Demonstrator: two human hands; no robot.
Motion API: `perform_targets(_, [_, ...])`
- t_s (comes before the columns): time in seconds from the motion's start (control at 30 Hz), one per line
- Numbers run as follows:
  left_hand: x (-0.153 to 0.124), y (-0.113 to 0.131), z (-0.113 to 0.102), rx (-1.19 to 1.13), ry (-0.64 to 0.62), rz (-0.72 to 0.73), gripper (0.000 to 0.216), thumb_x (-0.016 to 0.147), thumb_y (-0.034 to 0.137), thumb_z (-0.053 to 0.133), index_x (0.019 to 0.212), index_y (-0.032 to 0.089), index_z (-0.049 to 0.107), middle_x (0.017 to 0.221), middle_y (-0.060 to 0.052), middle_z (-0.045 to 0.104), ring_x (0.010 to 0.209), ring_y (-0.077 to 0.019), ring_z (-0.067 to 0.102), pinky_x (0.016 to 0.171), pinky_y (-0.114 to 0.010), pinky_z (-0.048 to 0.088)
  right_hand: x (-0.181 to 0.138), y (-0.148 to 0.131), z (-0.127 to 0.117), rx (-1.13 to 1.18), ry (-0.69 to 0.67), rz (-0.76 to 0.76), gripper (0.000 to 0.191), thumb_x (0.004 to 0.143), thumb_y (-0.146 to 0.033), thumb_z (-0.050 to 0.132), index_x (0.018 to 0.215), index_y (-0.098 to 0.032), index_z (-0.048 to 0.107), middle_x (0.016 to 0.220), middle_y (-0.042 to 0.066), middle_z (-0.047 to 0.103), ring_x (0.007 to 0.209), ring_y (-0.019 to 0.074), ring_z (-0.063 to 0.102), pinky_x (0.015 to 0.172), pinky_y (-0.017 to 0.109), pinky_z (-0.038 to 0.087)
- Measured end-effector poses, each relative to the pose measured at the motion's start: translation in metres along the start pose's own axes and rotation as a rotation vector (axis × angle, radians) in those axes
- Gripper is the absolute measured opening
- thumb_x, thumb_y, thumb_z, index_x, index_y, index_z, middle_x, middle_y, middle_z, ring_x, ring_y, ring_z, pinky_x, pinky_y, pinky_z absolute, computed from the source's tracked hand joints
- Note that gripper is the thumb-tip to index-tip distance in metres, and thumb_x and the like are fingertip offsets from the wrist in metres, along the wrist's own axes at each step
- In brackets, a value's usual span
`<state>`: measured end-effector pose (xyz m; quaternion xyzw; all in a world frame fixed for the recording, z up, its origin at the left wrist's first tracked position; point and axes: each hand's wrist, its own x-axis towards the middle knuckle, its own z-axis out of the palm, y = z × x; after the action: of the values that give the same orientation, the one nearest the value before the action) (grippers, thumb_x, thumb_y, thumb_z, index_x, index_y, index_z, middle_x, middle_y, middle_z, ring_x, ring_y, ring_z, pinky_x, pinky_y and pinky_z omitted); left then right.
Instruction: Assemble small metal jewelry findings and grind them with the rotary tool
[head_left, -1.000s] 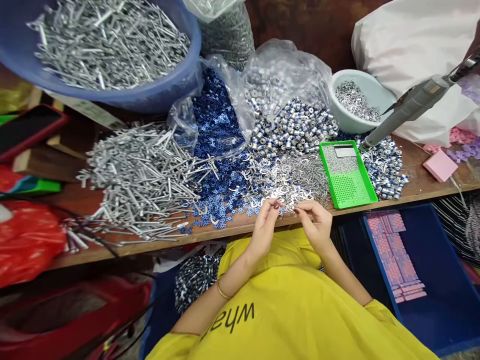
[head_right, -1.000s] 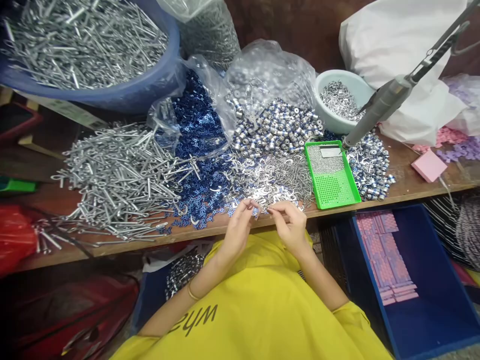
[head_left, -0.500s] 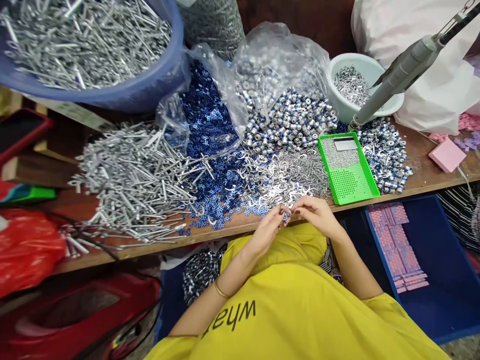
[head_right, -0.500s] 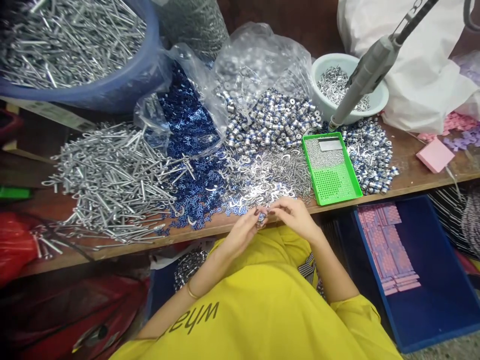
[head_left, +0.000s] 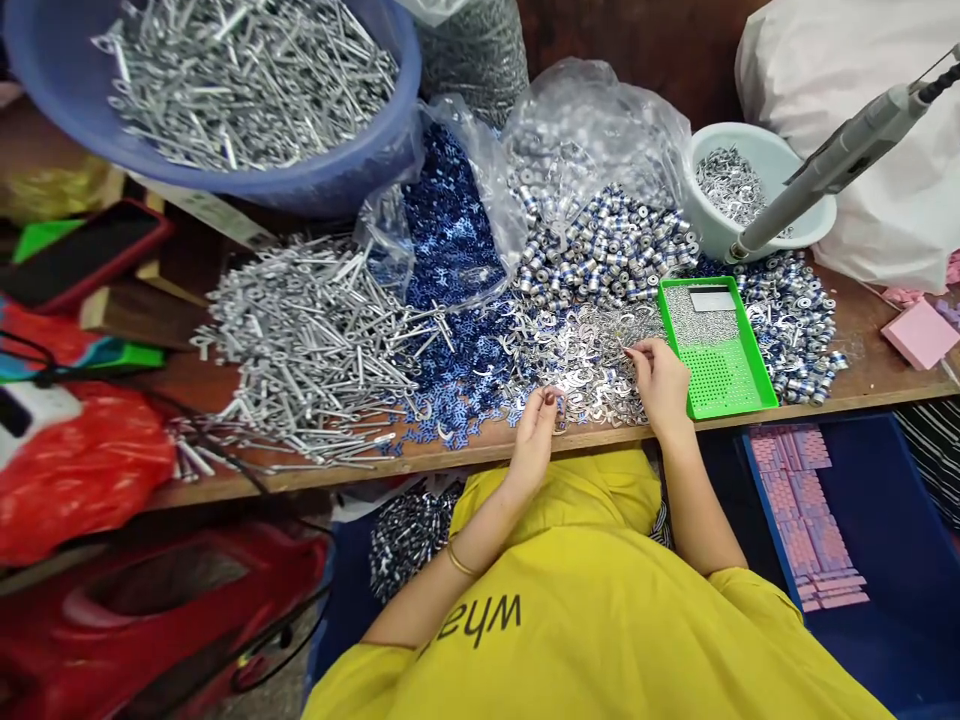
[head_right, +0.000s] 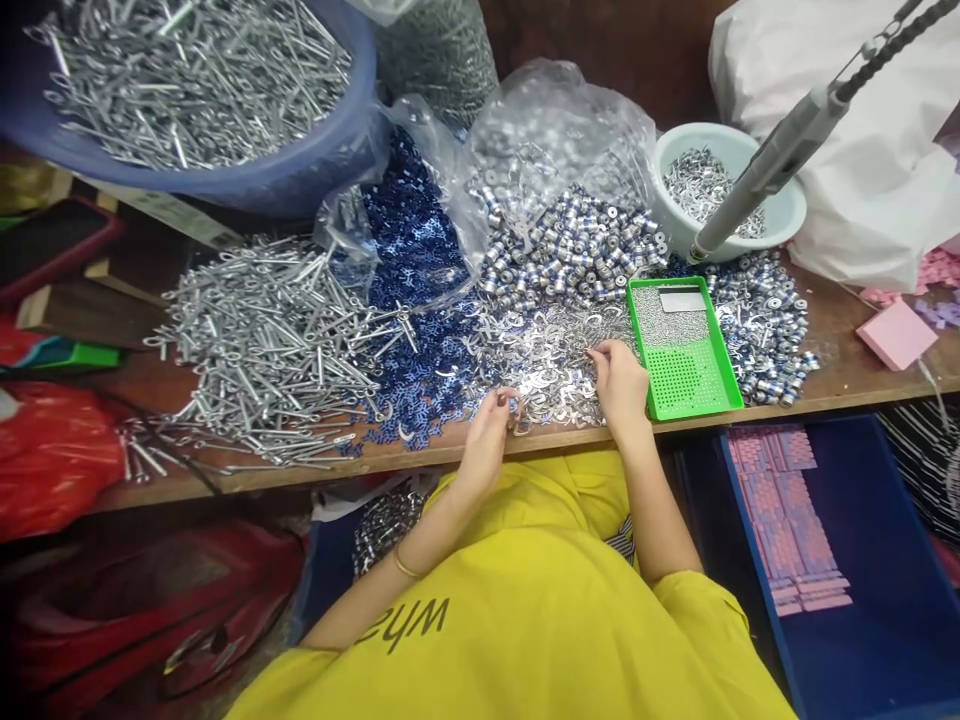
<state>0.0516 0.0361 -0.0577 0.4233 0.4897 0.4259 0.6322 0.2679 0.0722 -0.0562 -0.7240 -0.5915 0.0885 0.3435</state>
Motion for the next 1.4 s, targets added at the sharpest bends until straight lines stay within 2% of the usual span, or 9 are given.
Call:
perform_targets(0.13, [0.003,0.006,0.009,0.067,0.028,0.077,0.040,0.095,0.060,0.045,0.102,0.023,0.058,0.086,-0.002,0.050,0.079,-0.0167,0.045,0.077,-0.028,0.039,-0.015,-0.013,-0.004,0.297,0.014,0.139,0.020,0.095,-0.040,0.054,0.094,-0.021,0.058,0.078,0.002,0.067,0.064,0.0163,0.064,0.066,0.030,0.049])
perform_targets(0.27, [0.001,0.015,0.019,0.110,0.064,0.184,0.040,0.095,0.060,0.044,0.100,0.022,0.057,0.090,-0.004,0.052,0.084,-0.0181,0.048,0.080,-0.030,0.041,-0.042,-0.054,-0.013,0.618,-0.083,0.031,0.012,0.094,-0.034,0.057,0.094,-0.022,0.058,0.077,0.000,0.066,0.066,0.0139,0.066,0.063,0.027,0.052])
perform_targets(0.37, [-0.001,0.017,0.023,0.104,0.100,0.275,0.036,0.097,0.056,0.043,0.102,0.023,0.056,0.098,-0.005,0.055,0.092,-0.0190,0.051,0.086,-0.031,0.043,-0.058,-0.080,-0.017,0.558,-0.145,-0.181,0.009,0.093,-0.024,0.057,0.085,-0.021,0.059,0.071,-0.001,0.062,0.061,0.0111,0.059,0.060,0.025,0.048])
perform_targets(0.57, [-0.006,0.016,0.024,0.132,0.140,0.396,0.031,0.100,0.050,0.041,0.104,0.022,0.055,0.098,-0.005,0.056,0.094,-0.0183,0.053,0.087,-0.031,0.045,-0.064,-0.091,-0.017,0.387,-0.020,-0.378,0.014,0.092,-0.015,0.055,0.079,-0.020,0.054,0.065,-0.002,0.052,0.056,0.0090,0.046,0.054,0.024,0.036])
perform_targets(0.83, [-0.017,0.013,0.024,0.045,0.160,0.333,0.029,0.101,0.047,0.040,0.103,0.022,0.054,0.096,-0.003,0.053,0.082,-0.0153,0.051,0.077,-0.028,0.045,-0.076,-0.101,-0.007,0.269,0.032,-0.550,0.014,0.091,-0.009,0.055,0.082,-0.020,0.052,0.065,-0.001,0.053,0.057,0.0106,0.045,0.055,0.026,0.035])
perform_targets(1.07, [-0.020,0.009,-0.020,0.042,0.356,0.336,0.033,0.099,0.050,0.044,0.096,0.021,0.059,0.091,-0.004,0.057,0.084,-0.0164,0.054,0.079,-0.028,0.046,-0.068,-0.102,0.012,0.533,-0.447,-0.375,0.014,0.096,-0.022,0.052,0.108,-0.021,0.060,0.085,0.002,0.068,0.070,0.0122,0.063,0.064,0.025,0.049])
perform_targets(1.13, [-0.019,0.003,-0.041,0.046,0.460,0.344,0.035,0.098,0.052,0.045,0.094,0.021,0.060,0.090,-0.004,0.058,0.084,-0.0163,0.054,0.081,-0.028,0.045,-0.055,-0.101,0.026,0.524,-0.437,-0.311,0.017,0.097,-0.026,0.052,0.111,-0.022,0.060,0.088,0.002,0.069,0.073,0.0135,0.064,0.066,0.027,0.051])
perform_targets(1.27, [-0.018,-0.010,-0.073,0.020,0.644,0.300,0.038,0.096,0.056,0.047,0.094,0.020,0.060,0.089,-0.003,0.057,0.082,-0.0158,0.054,0.082,-0.028,0.045,-0.027,-0.115,0.065,0.163,-0.375,-0.485,0.018,0.098,-0.026,0.050,0.102,-0.020,0.067,0.099,0.008,0.069,0.095,0.0220,0.060,0.083,0.036,0.048])
perform_targets(1.4, [-0.020,-0.014,-0.088,0.026,0.702,0.307,0.038,0.096,0.056,0.046,0.095,0.021,0.060,0.086,-0.002,0.056,0.079,-0.0161,0.053,0.079,-0.029,0.045,-0.009,-0.133,0.099,-0.186,-0.438,-0.633,0.014,0.091,-0.026,0.060,0.094,-0.016,0.069,0.098,0.014,0.065,0.096,0.0285,0.052,0.079,0.041,0.046])
